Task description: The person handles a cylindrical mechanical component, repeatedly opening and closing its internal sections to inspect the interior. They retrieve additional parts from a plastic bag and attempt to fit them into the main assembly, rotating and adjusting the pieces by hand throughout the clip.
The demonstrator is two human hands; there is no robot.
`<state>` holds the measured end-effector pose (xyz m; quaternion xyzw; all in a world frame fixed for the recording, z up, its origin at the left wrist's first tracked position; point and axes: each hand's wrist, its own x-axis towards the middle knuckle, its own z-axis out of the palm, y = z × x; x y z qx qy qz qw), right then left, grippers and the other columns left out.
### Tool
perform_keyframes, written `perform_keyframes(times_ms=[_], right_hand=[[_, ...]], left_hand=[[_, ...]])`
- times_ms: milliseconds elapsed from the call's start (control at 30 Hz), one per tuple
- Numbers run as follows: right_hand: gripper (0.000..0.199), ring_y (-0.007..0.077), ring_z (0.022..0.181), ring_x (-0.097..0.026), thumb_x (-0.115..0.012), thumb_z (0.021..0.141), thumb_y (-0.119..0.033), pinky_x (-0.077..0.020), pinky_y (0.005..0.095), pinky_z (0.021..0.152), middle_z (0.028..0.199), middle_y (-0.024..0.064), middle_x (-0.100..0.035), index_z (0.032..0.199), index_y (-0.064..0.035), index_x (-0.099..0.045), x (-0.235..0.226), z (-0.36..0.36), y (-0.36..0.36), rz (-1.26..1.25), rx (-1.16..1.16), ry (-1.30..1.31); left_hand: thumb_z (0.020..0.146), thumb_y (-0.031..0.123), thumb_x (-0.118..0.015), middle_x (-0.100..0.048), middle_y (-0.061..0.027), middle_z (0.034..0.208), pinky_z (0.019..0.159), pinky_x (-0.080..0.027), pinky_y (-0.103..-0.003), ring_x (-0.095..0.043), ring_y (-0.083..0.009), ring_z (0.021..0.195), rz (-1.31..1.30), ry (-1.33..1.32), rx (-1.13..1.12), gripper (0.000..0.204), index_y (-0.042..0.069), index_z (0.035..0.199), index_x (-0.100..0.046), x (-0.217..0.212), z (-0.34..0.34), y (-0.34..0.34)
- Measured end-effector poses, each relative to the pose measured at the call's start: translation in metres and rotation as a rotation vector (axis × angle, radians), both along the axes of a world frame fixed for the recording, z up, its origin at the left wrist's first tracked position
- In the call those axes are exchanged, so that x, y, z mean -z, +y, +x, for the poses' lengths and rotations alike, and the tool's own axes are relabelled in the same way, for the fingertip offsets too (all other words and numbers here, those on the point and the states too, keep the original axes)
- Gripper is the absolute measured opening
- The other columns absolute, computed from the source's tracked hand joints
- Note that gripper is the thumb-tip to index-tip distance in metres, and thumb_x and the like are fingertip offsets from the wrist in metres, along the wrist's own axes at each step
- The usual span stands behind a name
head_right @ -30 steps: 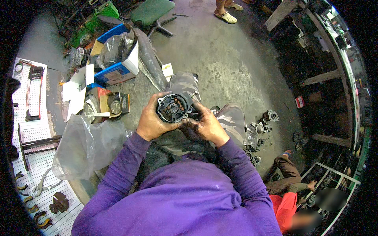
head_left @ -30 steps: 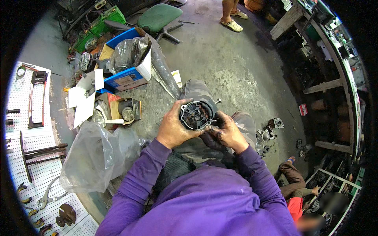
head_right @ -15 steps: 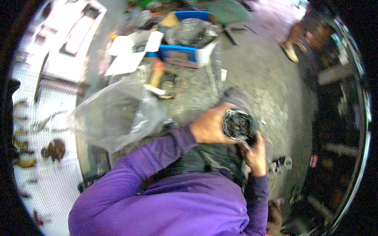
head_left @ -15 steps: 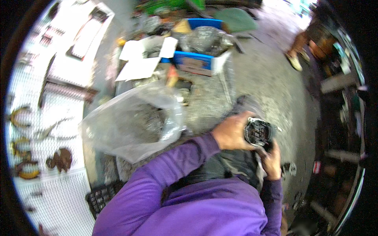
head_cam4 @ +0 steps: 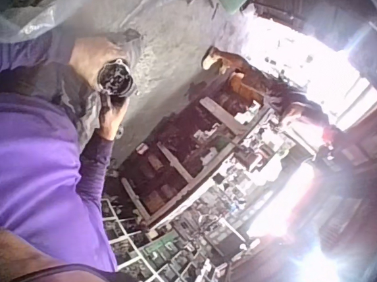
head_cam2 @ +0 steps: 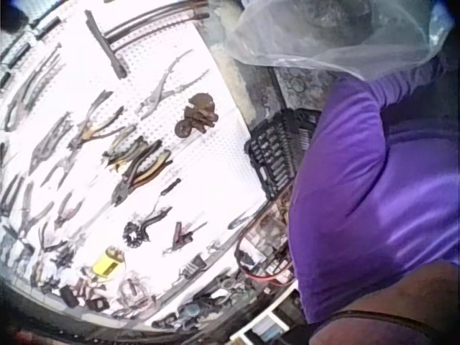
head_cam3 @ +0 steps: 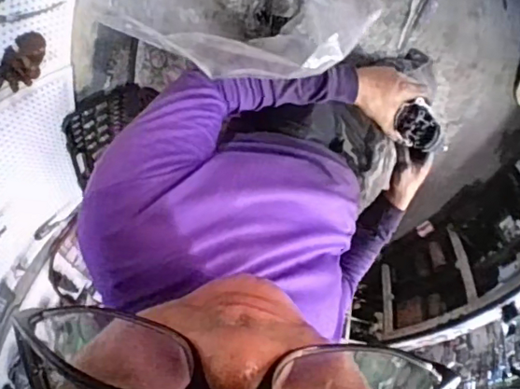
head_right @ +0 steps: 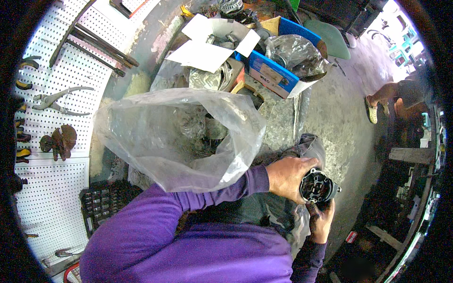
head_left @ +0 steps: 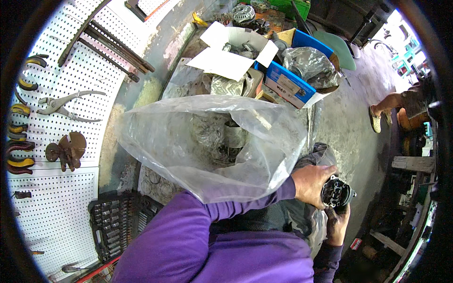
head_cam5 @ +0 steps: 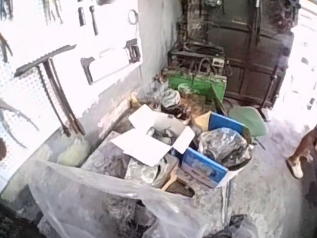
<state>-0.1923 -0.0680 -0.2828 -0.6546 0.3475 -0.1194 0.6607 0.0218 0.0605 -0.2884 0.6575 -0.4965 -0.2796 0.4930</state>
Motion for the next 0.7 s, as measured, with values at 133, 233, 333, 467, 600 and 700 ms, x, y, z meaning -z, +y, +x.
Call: perform_keyframes(times_ms=[133, 233, 333, 467, 600, 700], right_hand=[[0.070, 0.0251, 0.133, -0.059, -0.084, 0.088, -0.008, -0.0444, 0.0392, 0.116, 0.145, 0.0131, -0.063, 0.149, 0.0023, -0.053, -0.017, 0.024, 0.007, 0.039, -0.072, -0.084], [0.076, 0.0247, 0.134, -0.059, -0.081, 0.092, -0.008, -0.0455, 0.0392, 0.115, 0.149, 0.0145, -0.059, 0.157, 0.0028, -0.044, -0.021, 0.050, 0.009, -0.088, -0.185, 0.017], [0.083, 0.0275, 0.131, -0.060, -0.077, 0.096, -0.010, -0.0509, 0.0420, 0.108, 0.156, 0.0204, -0.053, 0.166, -0.0031, -0.034, -0.020, 0.076, 0.007, -0.138, -0.251, 0.013], [0.079, 0.0283, 0.122, -0.063, -0.076, 0.096, -0.018, -0.0529, 0.0419, 0.103, 0.149, 0.0204, -0.058, 0.164, -0.0041, -0.039, -0.020, 0.088, -0.004, -0.231, -0.208, 0.123], [0.065, 0.0264, 0.119, -0.065, -0.074, 0.098, -0.017, -0.0515, 0.0395, 0.104, 0.137, 0.0191, -0.066, 0.156, 0.0001, -0.050, -0.016, 0.082, -0.011, -0.221, -0.193, 0.161], [0.059, 0.0248, 0.117, -0.066, -0.073, 0.098, -0.015, -0.0510, 0.0381, 0.105, 0.132, 0.0178, -0.069, 0.151, 0.0025, -0.054, -0.017, 0.077, -0.012, -0.254, -0.203, 0.198]], left_hand=[[0.063, 0.036, -0.096, -0.070, -0.0207, 0.117, 0.096, -0.058, -0.049, -0.071, -0.0432, 0.109, -0.065, 0.117, -0.106, 0.087, 0.005, 0.133, -0.053, -0.001, 0.002, 0.017], [0.060, 0.030, -0.097, -0.069, -0.0198, 0.120, 0.099, -0.056, -0.044, -0.070, -0.0367, 0.115, -0.141, 0.148, -0.228, 0.088, 0.006, 0.134, -0.056, 0.017, 0.012, 0.026], [0.058, 0.028, -0.099, -0.069, -0.0184, 0.118, 0.100, -0.055, -0.045, -0.068, -0.0367, 0.112, -0.184, 0.159, -0.431, 0.084, 0.005, 0.128, -0.060, 0.048, 0.028, 0.028], [0.058, 0.028, -0.099, -0.069, -0.0184, 0.118, 0.100, -0.055, -0.045, -0.068, -0.0367, 0.112, -0.194, 0.135, -0.604, 0.083, 0.005, 0.128, -0.060, 0.087, 0.043, 0.045], [0.059, 0.028, -0.099, -0.069, -0.0184, 0.118, 0.100, -0.055, -0.045, -0.068, -0.0367, 0.112, -0.165, 0.112, -0.661, 0.083, 0.005, 0.128, -0.060, 0.106, 0.046, 0.052], [0.059, 0.028, -0.099, -0.069, -0.0184, 0.118, 0.100, -0.054, -0.045, -0.068, -0.0368, 0.112, -0.153, 0.093, -0.686, 0.083, 0.005, 0.128, -0.060, 0.109, 0.045, 0.053]])
